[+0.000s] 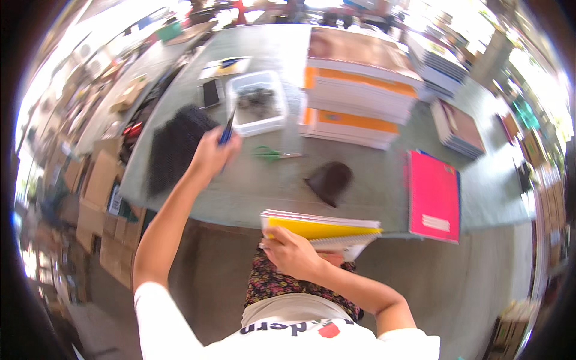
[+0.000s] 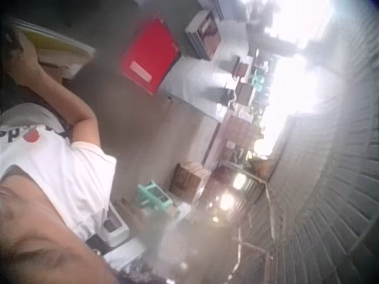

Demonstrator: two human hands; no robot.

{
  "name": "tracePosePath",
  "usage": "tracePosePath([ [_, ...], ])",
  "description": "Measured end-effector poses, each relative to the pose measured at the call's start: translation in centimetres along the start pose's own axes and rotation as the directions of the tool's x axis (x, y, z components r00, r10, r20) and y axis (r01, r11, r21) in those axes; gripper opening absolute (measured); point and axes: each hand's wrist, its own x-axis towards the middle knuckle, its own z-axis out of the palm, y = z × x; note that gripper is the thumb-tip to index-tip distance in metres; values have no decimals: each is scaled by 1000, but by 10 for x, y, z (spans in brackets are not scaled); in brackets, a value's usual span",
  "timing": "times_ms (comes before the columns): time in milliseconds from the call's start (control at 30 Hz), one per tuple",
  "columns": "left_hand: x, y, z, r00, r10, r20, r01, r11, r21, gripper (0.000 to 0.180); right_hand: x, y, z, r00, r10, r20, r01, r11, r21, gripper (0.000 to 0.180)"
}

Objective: The person binds multiple notebooks by hand, inserting a plastic spiral through the pre-punched holes of each notebook and cutting the excess spiral with pliers.

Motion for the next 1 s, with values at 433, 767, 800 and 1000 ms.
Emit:
tracePosePath([
  [433, -63, -109, 32, 918, 392, -61, -252, 695, 674, 34, -96, 44, -274, 822, 493, -285, -533, 842, -82, 12],
  [767, -63, -184, -195, 721, 321, -614, 397, 534, 746, 15, -278, 177, -310, 467, 850, -243, -876, 407, -259, 38],
  [800, -69, -201, -207, 726, 169, -666, 559, 419, 716, 16, -276, 174, -296, 458, 822, -339, -886, 392, -246, 38],
  [1000, -62, -227, -211, 647, -77, -759, 653, 571, 498, 22, -130, 107, -240, 683, 613, -397, -653, 268, -708, 30],
])
